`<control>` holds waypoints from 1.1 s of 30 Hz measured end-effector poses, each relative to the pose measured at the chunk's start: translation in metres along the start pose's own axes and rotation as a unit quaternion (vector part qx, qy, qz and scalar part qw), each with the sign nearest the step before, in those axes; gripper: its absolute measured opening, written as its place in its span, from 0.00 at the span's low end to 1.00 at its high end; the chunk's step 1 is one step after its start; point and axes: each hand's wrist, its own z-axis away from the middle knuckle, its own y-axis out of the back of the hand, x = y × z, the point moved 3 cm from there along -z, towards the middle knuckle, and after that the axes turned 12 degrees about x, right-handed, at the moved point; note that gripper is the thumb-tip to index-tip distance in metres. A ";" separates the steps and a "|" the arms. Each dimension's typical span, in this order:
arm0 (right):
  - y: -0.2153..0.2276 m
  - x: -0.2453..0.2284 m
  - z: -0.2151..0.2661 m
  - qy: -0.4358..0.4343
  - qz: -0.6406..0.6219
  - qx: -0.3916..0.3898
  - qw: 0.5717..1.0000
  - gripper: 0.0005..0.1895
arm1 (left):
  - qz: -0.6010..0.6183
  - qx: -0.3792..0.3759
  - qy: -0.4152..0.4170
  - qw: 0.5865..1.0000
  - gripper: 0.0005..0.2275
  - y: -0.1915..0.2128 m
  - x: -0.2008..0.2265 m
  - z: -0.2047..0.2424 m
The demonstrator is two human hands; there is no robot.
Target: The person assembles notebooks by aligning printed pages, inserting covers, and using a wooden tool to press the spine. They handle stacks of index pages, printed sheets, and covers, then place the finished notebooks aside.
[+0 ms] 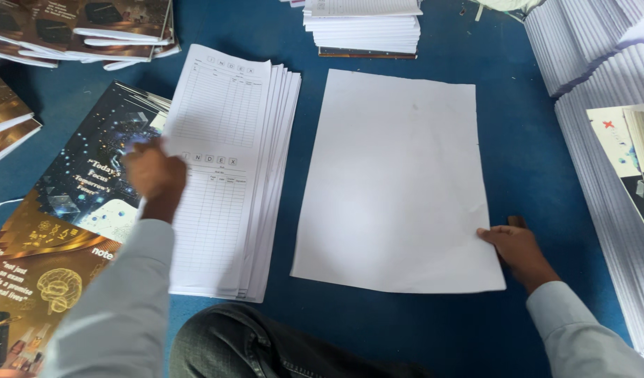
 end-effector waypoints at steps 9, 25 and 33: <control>0.016 -0.014 0.016 -0.089 0.022 -0.005 0.996 0.22 | 0.128 -0.314 -0.110 0.934 0.25 -0.046 0.130 0.159; 0.044 -0.039 0.035 -0.057 0.036 0.014 0.998 0.18 | 0.100 -0.305 -0.003 0.947 0.10 -0.017 0.152 0.222; 0.057 -0.060 0.044 0.047 0.122 0.029 0.991 0.17 | 0.162 -0.289 -0.031 0.943 0.05 -0.022 0.168 0.244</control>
